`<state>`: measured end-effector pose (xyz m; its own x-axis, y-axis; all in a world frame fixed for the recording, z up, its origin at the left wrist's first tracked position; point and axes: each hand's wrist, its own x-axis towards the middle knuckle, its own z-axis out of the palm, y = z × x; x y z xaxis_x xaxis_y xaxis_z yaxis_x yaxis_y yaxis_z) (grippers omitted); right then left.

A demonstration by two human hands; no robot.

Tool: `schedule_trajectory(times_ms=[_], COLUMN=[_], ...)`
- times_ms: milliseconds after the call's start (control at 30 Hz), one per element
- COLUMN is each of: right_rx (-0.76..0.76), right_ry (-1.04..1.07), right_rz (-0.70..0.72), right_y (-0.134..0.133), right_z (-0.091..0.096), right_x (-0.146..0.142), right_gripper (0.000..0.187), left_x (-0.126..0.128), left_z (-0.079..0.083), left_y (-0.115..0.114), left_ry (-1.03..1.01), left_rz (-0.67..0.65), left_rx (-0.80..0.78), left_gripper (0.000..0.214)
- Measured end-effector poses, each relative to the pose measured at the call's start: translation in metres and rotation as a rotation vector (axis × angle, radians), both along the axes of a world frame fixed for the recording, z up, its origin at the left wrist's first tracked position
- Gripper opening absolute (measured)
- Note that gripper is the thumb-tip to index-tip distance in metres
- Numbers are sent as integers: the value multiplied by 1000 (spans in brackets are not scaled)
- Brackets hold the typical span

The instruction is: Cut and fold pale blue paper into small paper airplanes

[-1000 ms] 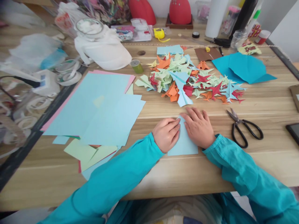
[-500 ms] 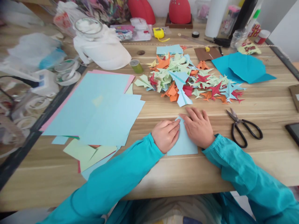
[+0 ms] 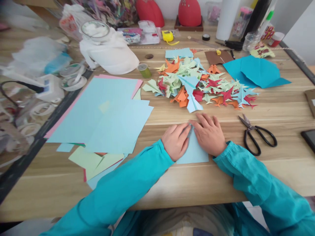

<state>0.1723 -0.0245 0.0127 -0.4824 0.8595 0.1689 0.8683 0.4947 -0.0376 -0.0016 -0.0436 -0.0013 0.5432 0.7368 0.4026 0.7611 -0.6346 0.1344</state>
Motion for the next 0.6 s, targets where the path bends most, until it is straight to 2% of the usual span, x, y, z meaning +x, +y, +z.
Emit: schedule_trajectory(times_ms=[600], right_rx=[-2], right_ry=[18], right_rz=[-16], right_y=[0], right_z=[-3], right_x=[0], right_gripper=[37], left_x=[-2], left_z=[1], left_y=[1], left_ry=[14], left_rz=[-22], left_rx=[-26], left_gripper=[39])
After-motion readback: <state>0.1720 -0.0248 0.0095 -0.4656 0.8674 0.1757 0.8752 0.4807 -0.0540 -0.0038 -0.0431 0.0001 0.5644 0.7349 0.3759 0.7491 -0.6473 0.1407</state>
